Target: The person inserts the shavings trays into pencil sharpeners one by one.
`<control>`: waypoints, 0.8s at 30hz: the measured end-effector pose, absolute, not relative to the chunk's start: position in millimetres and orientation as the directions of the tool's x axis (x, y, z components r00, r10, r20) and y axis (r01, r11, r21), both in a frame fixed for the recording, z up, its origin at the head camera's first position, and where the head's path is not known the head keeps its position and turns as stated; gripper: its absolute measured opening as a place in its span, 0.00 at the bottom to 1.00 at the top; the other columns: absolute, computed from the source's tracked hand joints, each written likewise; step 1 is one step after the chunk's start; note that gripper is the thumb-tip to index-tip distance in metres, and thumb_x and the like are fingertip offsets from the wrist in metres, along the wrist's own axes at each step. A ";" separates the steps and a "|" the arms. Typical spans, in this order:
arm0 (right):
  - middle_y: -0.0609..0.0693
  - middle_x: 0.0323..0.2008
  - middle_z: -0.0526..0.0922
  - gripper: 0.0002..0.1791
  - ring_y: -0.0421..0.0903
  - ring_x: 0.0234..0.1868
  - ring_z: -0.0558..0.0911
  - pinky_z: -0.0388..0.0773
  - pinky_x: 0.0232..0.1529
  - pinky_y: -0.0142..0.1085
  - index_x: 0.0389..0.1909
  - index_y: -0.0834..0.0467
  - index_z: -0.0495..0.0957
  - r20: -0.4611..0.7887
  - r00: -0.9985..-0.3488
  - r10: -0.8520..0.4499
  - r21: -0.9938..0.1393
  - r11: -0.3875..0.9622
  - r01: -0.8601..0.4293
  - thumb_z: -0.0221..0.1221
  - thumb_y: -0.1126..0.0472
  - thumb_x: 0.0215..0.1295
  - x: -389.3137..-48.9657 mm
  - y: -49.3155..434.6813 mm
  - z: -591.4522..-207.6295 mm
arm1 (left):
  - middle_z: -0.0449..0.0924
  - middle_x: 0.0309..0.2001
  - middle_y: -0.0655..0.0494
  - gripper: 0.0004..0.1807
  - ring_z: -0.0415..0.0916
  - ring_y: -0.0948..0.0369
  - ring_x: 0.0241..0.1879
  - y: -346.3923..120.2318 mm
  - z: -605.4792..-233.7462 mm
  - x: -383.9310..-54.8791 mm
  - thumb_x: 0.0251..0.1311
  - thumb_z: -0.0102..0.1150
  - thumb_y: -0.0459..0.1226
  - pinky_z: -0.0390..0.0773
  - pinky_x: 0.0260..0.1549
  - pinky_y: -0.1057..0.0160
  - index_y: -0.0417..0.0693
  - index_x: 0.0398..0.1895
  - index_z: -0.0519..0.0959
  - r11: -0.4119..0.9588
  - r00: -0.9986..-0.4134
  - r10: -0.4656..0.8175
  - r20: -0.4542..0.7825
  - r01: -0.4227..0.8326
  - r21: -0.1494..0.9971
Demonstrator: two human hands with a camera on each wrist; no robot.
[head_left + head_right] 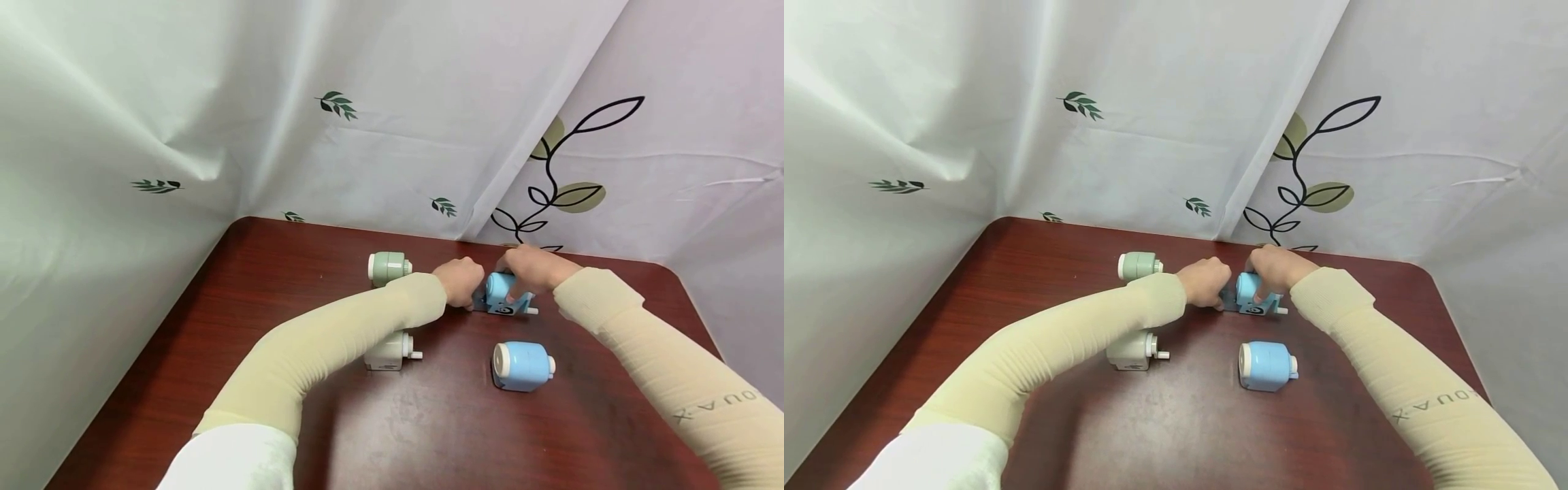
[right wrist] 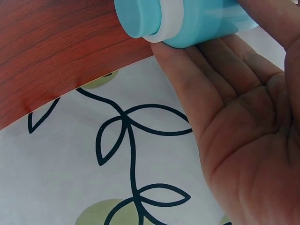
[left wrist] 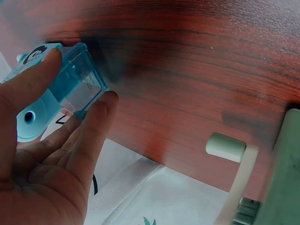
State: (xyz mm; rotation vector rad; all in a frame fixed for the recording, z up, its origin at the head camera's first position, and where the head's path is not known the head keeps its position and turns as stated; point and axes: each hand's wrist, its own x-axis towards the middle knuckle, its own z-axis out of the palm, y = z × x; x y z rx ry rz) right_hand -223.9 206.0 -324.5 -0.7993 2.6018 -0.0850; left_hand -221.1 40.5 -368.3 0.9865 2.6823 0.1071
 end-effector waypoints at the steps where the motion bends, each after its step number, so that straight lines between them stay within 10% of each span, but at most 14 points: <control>1: 0.57 0.44 0.85 0.25 0.49 0.41 0.82 0.82 0.43 0.44 0.50 0.69 0.82 -0.372 -0.748 -0.550 -0.181 0.833 -0.522 0.76 0.65 0.50 -224.0 206.1 -324.6 | 0.81 0.33 0.57 0.15 0.79 0.63 0.30 41.0 -368.4 -220.6 0.54 0.76 0.42 0.80 0.32 0.66 0.46 0.41 0.84 0.765 -0.729 0.643 -0.233 0.622 0.165; 24: 0.57 0.44 0.86 0.27 0.48 0.40 0.83 0.83 0.42 0.44 0.50 0.70 0.82 -0.360 -0.741 -0.567 -0.211 0.823 -0.527 0.77 0.64 0.49 -226.7 207.6 -323.6 | 0.84 0.39 0.57 0.18 0.81 0.64 0.36 52.1 -374.7 -221.8 0.54 0.76 0.42 0.81 0.38 0.67 0.46 0.45 0.84 0.779 -0.750 0.627 -0.210 0.592 0.209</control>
